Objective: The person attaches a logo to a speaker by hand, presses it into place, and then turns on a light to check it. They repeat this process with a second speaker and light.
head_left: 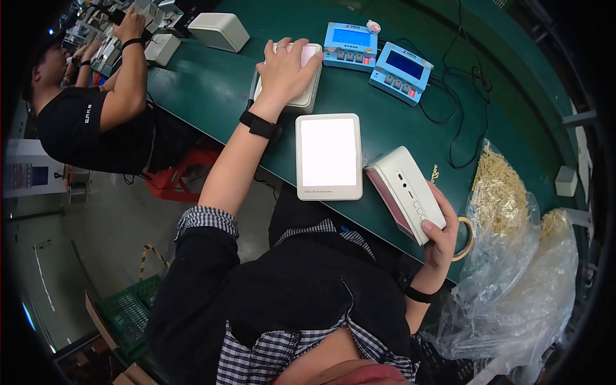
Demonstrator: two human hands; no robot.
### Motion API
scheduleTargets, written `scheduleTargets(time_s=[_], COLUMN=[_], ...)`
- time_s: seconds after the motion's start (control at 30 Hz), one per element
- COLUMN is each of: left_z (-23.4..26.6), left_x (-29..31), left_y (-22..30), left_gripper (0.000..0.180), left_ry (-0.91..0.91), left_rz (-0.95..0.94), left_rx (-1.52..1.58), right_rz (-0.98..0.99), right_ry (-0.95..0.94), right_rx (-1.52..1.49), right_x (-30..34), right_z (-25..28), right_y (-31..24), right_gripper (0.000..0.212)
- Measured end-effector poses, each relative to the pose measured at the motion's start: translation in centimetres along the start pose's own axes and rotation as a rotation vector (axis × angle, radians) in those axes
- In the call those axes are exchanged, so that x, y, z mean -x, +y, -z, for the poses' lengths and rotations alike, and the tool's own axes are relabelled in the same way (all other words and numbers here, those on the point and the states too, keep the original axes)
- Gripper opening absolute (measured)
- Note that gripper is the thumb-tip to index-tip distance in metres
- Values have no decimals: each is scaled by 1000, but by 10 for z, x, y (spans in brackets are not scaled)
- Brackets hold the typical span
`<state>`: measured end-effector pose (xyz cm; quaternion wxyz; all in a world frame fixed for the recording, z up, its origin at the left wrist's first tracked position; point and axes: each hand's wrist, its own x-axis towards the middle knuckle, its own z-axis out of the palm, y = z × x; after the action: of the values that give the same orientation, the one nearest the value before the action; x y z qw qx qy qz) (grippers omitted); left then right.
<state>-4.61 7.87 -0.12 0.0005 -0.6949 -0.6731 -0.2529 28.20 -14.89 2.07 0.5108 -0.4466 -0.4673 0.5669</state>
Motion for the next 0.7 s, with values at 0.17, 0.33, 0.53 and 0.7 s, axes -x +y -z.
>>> scheduleTargets(time_s=[0.17,0.33,0.53,0.7], left_z=[2,3,2,4], left_x=[2,3,2,3], left_y=[3,6,5,5], left_gripper=[55,54,55,54], left_ry=[10,14,16,19], left_rz=[31,30,32,38], left_rx=[44,30,13,31], right_rz=[6,85,10,19], right_ry=[-10,49,126,170], right_rx=[68,145,-18,-39], right_x=[4,8,10,12], right_z=[-5,-9,-5,-5], right_y=[-5,-5,7,13], right_gripper=[64,57,60,61])
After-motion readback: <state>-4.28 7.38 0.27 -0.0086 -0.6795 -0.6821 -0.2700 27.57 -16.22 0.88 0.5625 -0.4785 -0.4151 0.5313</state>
